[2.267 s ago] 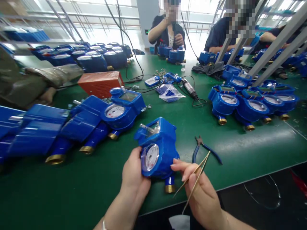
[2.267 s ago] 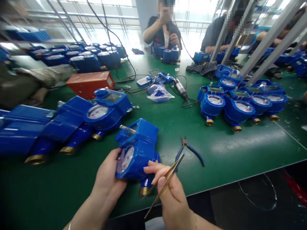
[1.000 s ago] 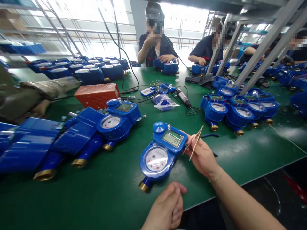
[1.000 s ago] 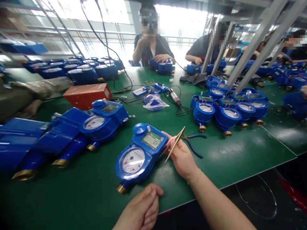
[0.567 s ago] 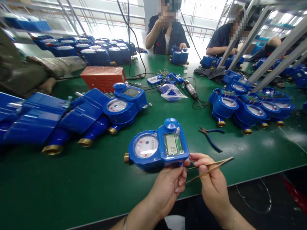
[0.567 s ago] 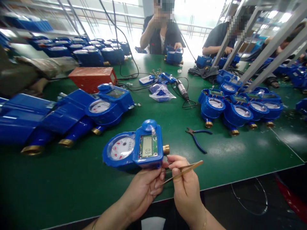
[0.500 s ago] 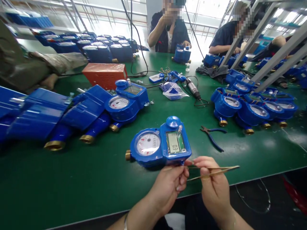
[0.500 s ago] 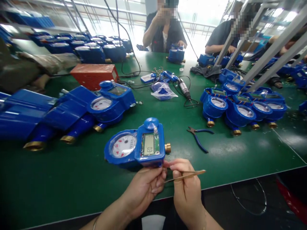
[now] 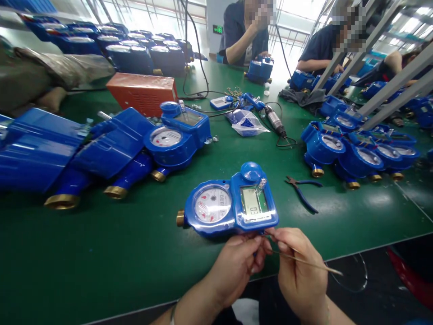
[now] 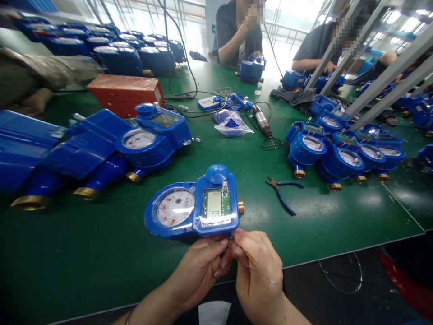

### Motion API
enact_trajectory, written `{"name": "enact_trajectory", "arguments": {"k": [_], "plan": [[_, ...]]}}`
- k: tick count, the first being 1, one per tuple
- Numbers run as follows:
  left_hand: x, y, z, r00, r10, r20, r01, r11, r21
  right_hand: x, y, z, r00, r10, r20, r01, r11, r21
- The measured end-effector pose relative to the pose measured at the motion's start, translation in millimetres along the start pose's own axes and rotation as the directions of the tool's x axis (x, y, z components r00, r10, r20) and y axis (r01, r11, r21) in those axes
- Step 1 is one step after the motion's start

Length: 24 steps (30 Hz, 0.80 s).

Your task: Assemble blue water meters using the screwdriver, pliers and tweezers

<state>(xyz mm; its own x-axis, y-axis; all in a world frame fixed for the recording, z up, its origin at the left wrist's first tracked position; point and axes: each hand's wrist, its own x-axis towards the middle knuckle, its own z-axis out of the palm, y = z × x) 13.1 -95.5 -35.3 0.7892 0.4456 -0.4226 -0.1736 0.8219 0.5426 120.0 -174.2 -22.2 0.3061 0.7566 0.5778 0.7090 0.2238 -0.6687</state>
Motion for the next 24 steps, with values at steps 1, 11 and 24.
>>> {"name": "enact_trajectory", "arguments": {"k": [1, 11, 24], "plan": [[0, 0, 0, 1.000, 0.000, -0.006, 0.000, 1.000, -0.003, 1, -2, 0, 1.000, -0.015, 0.002, 0.015, 1.000, -0.005], [2, -7, -6, 1.000, -0.004, -0.007, 0.004, 0.998, 0.059, 4, -6, -1, 0.999, -0.037, 0.032, 0.039, 0.998, -0.055], [2, -6, -1, 0.998, 0.054, 0.035, -0.059, 0.982, 0.182, 13, -11, -6, 0.968, 0.251, -0.001, -0.243, 0.936, -0.253]]}}
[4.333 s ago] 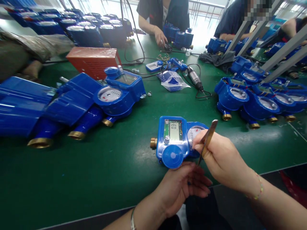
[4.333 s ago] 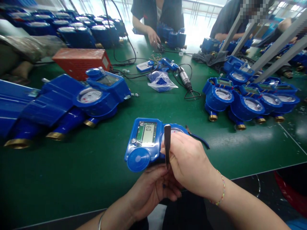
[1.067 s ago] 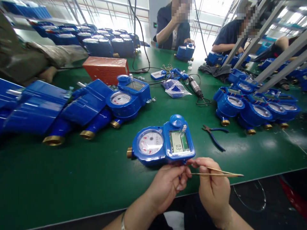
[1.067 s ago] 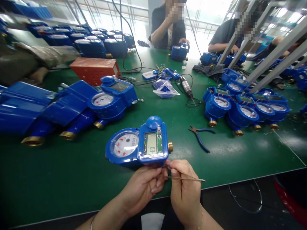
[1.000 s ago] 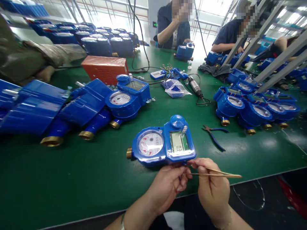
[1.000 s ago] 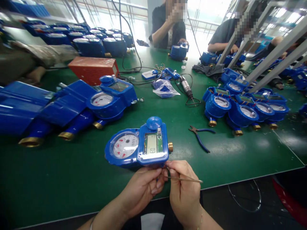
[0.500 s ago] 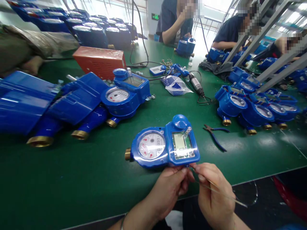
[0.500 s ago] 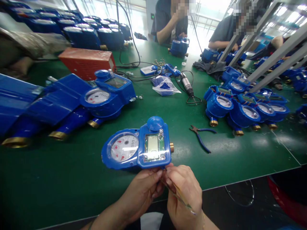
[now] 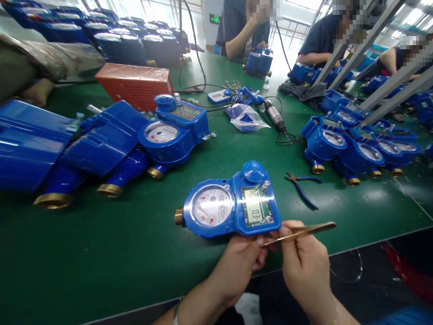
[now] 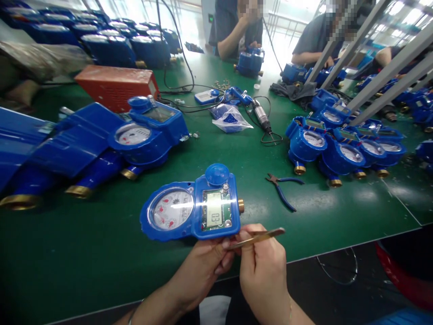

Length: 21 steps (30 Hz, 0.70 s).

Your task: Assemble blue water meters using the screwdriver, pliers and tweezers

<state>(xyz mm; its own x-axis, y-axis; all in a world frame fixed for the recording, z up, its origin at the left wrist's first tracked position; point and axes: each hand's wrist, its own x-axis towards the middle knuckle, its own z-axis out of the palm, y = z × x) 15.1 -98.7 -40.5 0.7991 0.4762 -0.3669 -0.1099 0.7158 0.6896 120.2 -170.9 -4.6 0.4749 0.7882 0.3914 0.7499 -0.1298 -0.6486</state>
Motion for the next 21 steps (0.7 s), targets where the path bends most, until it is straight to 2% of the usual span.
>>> {"name": "enact_trajectory", "arguments": {"k": [3, 6, 9, 11, 14, 16, 17, 19, 21], "plan": [[1, 0, 1, 1.000, -0.023, -0.019, 0.024, 0.998, 0.057, 0, 10, 2, 0.957, 0.265, 0.117, -0.285, 0.935, 0.212], [2, -1, 1, 0.998, -0.041, -0.047, 0.044, 0.997, 0.056, 0, 25, 9, 0.865, 0.449, 0.223, -0.500, 0.737, 0.456], [2, -3, 1, 0.997, -0.049, -0.065, 0.052, 0.998, 0.039, 2, 35, 17, 0.810, 0.503, 0.301, -0.566, 0.539, 0.623], [2, -4, 0, 0.996, -0.059, -0.067, 0.061, 0.997, 0.037, 4, 36, 20, 0.801, 0.490, 0.343, -0.577, 0.485, 0.657], [2, -5, -2, 0.997, -0.056, -0.053, 0.058, 0.998, 0.039, 5, 33, 20, 0.796, 0.472, 0.379, -0.587, 0.451, 0.672], [2, -4, -2, 0.998, -0.049, -0.037, 0.050, 0.998, 0.038, 2, 31, 18, 0.808, 0.484, 0.336, -0.564, 0.467, 0.681], [2, -4, -2, 0.998, -0.048, -0.036, 0.049, 0.998, 0.031, 0, 30, 17, 0.824, 0.494, 0.279, -0.536, 0.517, 0.668], [2, -2, -1, 0.998, -0.052, -0.046, 0.052, 0.999, 0.008, -5, 27, 14, 0.875, 0.468, 0.128, -0.448, 0.679, 0.581], [1, -1, 0, 0.997, -0.056, -0.055, 0.056, 0.998, -0.007, -9, 24, 11, 0.933, 0.359, 0.028, -0.335, 0.836, 0.435]]}}
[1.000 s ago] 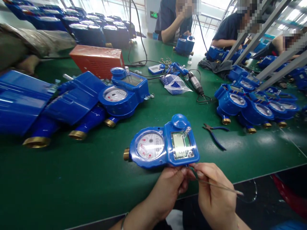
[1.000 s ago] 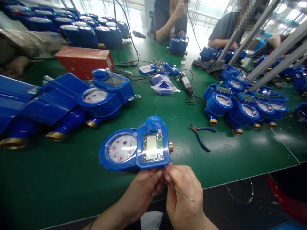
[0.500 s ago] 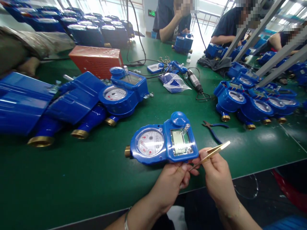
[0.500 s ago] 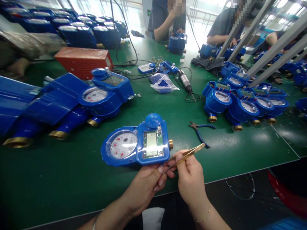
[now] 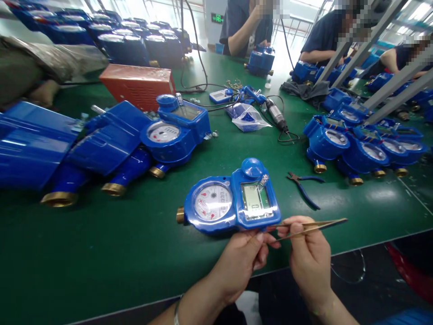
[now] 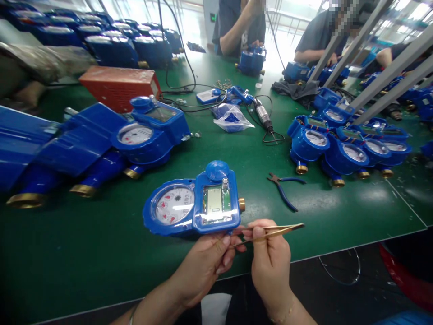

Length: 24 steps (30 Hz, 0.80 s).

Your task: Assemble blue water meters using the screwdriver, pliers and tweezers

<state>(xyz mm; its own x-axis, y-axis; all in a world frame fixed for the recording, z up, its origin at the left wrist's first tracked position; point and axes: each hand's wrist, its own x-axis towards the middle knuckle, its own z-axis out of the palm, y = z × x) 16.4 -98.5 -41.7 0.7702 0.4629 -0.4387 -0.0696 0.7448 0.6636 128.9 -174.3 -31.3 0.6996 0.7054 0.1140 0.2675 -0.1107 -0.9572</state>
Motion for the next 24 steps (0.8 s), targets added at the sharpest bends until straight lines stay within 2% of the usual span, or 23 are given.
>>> {"name": "enact_trajectory", "arguments": {"k": [5, 7, 10, 12, 14, 16, 18, 21, 24], "plan": [[-1, 0, -1, 0.999, 0.013, 0.037, -0.013, 1.000, -0.014, -4, -7, -1, 0.959, -0.272, 0.076, 0.282, 0.936, -0.210], [-1, -1, -2, 0.999, 0.005, 0.042, -0.004, 1.000, -0.022, -5, -9, -1, 0.913, -0.388, 0.126, 0.407, 0.882, -0.238], [-2, -2, -3, 1.000, -0.018, 0.025, 0.019, 0.999, -0.050, -9, -15, 0, 0.815, -0.528, 0.237, 0.578, 0.760, -0.295], [-2, -2, -3, 1.000, -0.024, 0.019, 0.025, 0.998, -0.065, -10, -20, 0, 0.797, -0.543, 0.265, 0.605, 0.717, -0.347], [-3, -1, -2, 1.000, -0.012, 0.028, 0.014, 0.998, -0.059, -8, -24, -1, 0.838, -0.485, 0.251, 0.546, 0.747, -0.379], [-3, 0, -1, 0.999, 0.005, 0.032, -0.004, 0.999, -0.038, -3, -26, -3, 0.912, -0.346, 0.222, 0.407, 0.835, -0.370], [-2, 1, 0, 0.999, 0.011, 0.034, -0.011, 1.000, -0.011, 3, -23, -5, 0.960, -0.187, 0.208, 0.244, 0.925, -0.293], [-1, 2, 2, 1.000, -0.015, 0.012, 0.015, 1.000, -0.013, 11, -11, -7, 0.980, 0.019, 0.197, -0.005, 0.997, -0.073], [0, 3, 3, 0.999, -0.030, -0.022, 0.028, 0.997, -0.072, 16, 3, -4, 0.965, 0.159, 0.209, -0.187, 0.974, 0.126]]}}
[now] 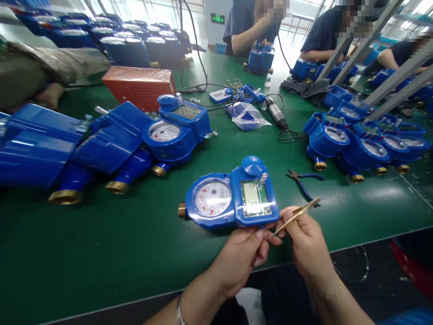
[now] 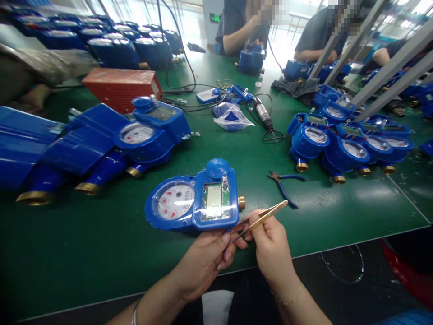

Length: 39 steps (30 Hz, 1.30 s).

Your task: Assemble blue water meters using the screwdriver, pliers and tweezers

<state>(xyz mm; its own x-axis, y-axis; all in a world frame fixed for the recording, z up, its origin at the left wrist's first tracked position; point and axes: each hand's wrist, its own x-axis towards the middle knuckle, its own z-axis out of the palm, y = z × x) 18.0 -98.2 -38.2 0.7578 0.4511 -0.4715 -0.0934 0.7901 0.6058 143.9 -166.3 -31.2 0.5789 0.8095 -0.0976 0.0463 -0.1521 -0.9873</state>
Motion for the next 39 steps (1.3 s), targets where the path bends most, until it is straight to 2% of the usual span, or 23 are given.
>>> {"name": "enact_trajectory", "arguments": {"k": [2, 9, 12, 14, 15, 18, 23, 28, 30, 32, 34, 37, 39], "plan": [[-1, 1, 1, 1.000, -0.004, 0.002, 0.004, 1.000, -0.030, 5, 6, 1, 0.999, 0.030, 0.029, -0.032, 0.997, 0.075], [-5, 6, -1, 0.998, -0.001, 0.056, 0.011, 0.983, -0.183, 5, 9, 1, 0.996, 0.026, 0.090, -0.038, 0.989, 0.144], [-6, 8, -1, 0.998, 0.018, 0.059, -0.005, 0.976, -0.218, -7, 8, 1, 0.998, -0.057, -0.034, 0.059, 0.997, 0.059], [-6, 8, 0, 0.998, 0.028, 0.064, -0.013, 0.975, -0.224, -15, 5, 0, 0.967, -0.219, -0.132, 0.203, 0.971, -0.128], [-6, 8, 0, 0.997, 0.032, 0.064, -0.017, 0.974, -0.224, -17, 3, 0, 0.939, -0.315, -0.136, 0.280, 0.932, -0.229], [-7, 7, 0, 0.997, 0.039, 0.060, -0.025, 0.977, -0.211, -20, -3, 1, 0.870, -0.493, -0.029, 0.448, 0.813, -0.371], [-6, 4, -1, 0.998, 0.031, 0.052, -0.021, 0.982, -0.190, -20, -9, 5, 0.824, -0.561, 0.073, 0.535, 0.731, -0.424], [-6, 3, -2, 1.000, -0.029, 0.001, 0.029, 0.981, -0.189, -28, -14, 11, 0.712, -0.679, 0.180, 0.648, 0.537, -0.540], [-7, 4, -2, 0.998, -0.055, -0.017, 0.051, 0.980, -0.192, -30, -17, 13, 0.689, -0.697, 0.197, 0.657, 0.487, -0.576], [-7, 4, -3, 0.998, -0.058, 0.005, 0.058, 0.979, -0.196, -30, -20, 13, 0.699, -0.689, 0.188, 0.642, 0.490, -0.589], [-8, 4, -3, 0.999, -0.033, 0.030, 0.039, 0.979, -0.199, -27, -21, 12, 0.756, -0.634, 0.161, 0.589, 0.554, -0.588], [-7, 4, -2, 0.999, -0.002, 0.037, 0.010, 0.981, -0.195, -21, -18, 7, 0.892, -0.445, 0.082, 0.420, 0.746, -0.517], [-6, 3, -2, 0.999, -0.004, 0.035, 0.010, 0.983, -0.186, -15, -13, 3, 0.956, -0.293, 0.033, 0.284, 0.887, -0.365]]}}
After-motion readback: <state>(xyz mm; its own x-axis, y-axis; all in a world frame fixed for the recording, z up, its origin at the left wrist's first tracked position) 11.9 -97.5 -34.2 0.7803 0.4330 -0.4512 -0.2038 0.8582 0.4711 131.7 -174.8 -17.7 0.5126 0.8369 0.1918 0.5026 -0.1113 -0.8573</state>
